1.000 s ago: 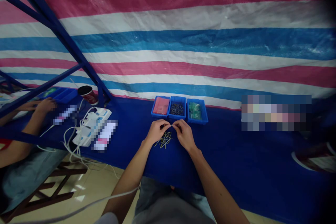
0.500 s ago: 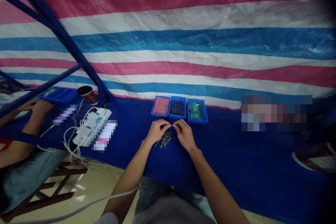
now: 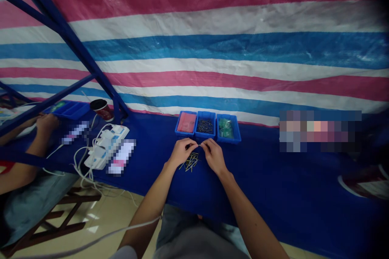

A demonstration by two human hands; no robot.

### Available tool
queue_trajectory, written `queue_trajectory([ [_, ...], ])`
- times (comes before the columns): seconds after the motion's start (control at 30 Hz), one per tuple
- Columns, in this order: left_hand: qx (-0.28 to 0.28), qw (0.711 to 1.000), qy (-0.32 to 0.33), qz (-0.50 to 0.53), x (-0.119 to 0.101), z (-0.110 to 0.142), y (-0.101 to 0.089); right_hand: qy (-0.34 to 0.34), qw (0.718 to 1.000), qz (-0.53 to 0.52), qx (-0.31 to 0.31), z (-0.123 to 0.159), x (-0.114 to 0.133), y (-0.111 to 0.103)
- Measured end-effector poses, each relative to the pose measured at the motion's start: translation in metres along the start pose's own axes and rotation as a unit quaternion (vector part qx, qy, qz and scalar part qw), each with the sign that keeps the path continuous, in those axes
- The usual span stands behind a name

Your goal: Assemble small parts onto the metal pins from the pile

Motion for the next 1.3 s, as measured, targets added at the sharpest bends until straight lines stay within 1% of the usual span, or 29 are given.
queue_trajectory([
  [0.27, 0.003, 1.000, 0.007, 0.002, -0.0026, -0.0009, -0.0014, 0.015, 1.000, 0.015, -0.004, -0.0006, -0.0041, -0.0006],
  [0.43, -0.003, 1.000, 0.005, -0.001, -0.0020, -0.0006, -0.0027, 0.034, 0.999, -0.023, 0.002, 0.0000, -0.0078, 0.0008],
  [0.57, -0.006, 1.000, 0.006, 0.000, -0.0007, -0.0005, -0.0020, 0.014, 1.000, -0.021, 0.013, 0.0006, -0.0038, 0.0039],
  [0.7, -0.006, 1.000, 0.007, 0.000, -0.0001, -0.0007, -0.0014, -0.001, 1.000, -0.025, 0.010, -0.0002, 0.0002, 0.0026],
  [1.3, -0.006, 1.000, 0.008, -0.001, -0.0021, -0.0003, -0.0016, -0.006, 1.000, -0.015, -0.001, -0.0008, 0.0016, -0.0005],
])
Point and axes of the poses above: each hand's wrist, its own z-axis away from the middle knuckle, its own y-axis out of the palm, x = y × z, the point moved 9 cm from there along -z, towards the middle knuckle, and after that the axes turned 6 degrees about y, right-handed, at the moved point
